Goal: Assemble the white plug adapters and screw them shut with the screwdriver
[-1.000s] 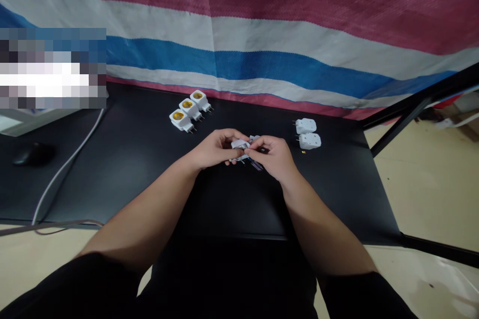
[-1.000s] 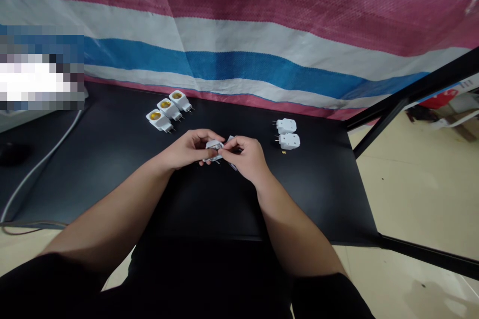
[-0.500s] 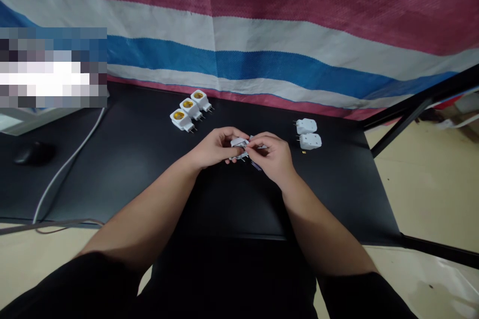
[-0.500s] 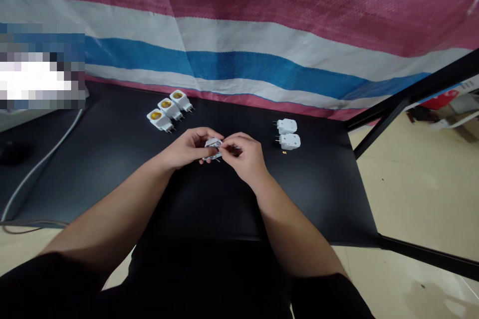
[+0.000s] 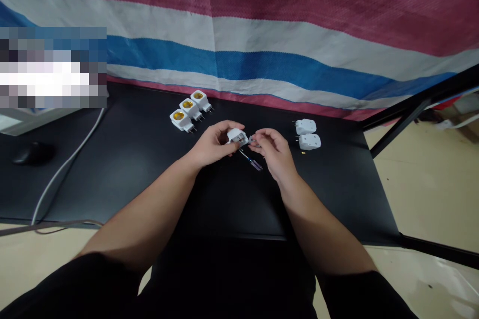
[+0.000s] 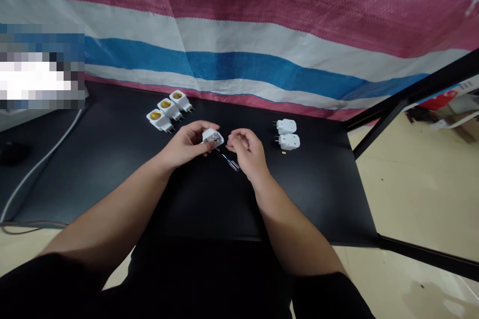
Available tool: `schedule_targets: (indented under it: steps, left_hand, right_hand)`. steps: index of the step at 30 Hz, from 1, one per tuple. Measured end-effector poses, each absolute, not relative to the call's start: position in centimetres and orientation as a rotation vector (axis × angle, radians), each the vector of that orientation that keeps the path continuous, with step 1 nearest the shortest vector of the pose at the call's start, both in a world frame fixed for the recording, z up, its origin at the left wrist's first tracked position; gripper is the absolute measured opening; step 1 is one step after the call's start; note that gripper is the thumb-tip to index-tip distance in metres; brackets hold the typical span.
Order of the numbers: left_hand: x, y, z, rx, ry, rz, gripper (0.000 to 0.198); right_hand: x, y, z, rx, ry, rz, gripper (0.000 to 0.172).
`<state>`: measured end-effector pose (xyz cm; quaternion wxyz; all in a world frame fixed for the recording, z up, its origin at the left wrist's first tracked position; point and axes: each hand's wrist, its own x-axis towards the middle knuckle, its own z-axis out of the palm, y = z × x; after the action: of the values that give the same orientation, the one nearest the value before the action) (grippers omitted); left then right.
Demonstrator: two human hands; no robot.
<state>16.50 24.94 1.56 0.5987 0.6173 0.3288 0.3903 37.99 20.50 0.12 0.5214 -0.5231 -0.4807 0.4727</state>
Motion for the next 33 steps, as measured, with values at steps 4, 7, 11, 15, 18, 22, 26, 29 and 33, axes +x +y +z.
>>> schedule_targets:
  steps: [4,7,11,15,18,22,26,29,33]
  left_hand:
    - [16.7,24.7,1.7,1.533,0.814,1.116,0.068]
    - [16.7,24.5,1.9,1.639,0.890,1.169,0.054]
    - [16.5,24.3,1.8,1.783,0.961,1.226,0.043]
    - [16.3,24.3,1.9,1.893,0.922,1.230,0.045]
    - [16.1,24.6,2.1,2.034,0.844,1.212,0.040]
    - [16.1,24.6,2.4,2.148,0.752,1.196,0.031]
    - [16.2,24.4,2.1,1.990,0.811,1.214,0.040]
    - [16.5,24.6,1.4,1.698,0.875,1.238,0.050]
    - [16.6,25.3,0.7,1.363,0.835,1.150,0.061]
  right_hand:
    - [37.6,20.8,-0.1,-1.246,-0.984,1.192,0.031]
    - [37.1,20.4,0.1,-1.215,-0.841,1.335,0.031]
    - [36.2,19.6,0.8,-1.117,-0.743,1.596,0.027]
    - [35.6,19.4,1.4,-1.059,-0.683,1.701,0.027]
    - [35.5,19.6,1.5,-1.040,-0.627,1.729,0.026]
    - [35.6,19.8,0.7,-1.031,-0.682,1.710,0.016]
    - [35.6,19.6,0.2,-0.996,-0.707,1.683,0.018]
    - [35.7,19.5,0.3,-1.008,-0.797,1.707,0.027]
    - [36.2,19.3,1.1,-1.038,-0.924,1.672,0.036]
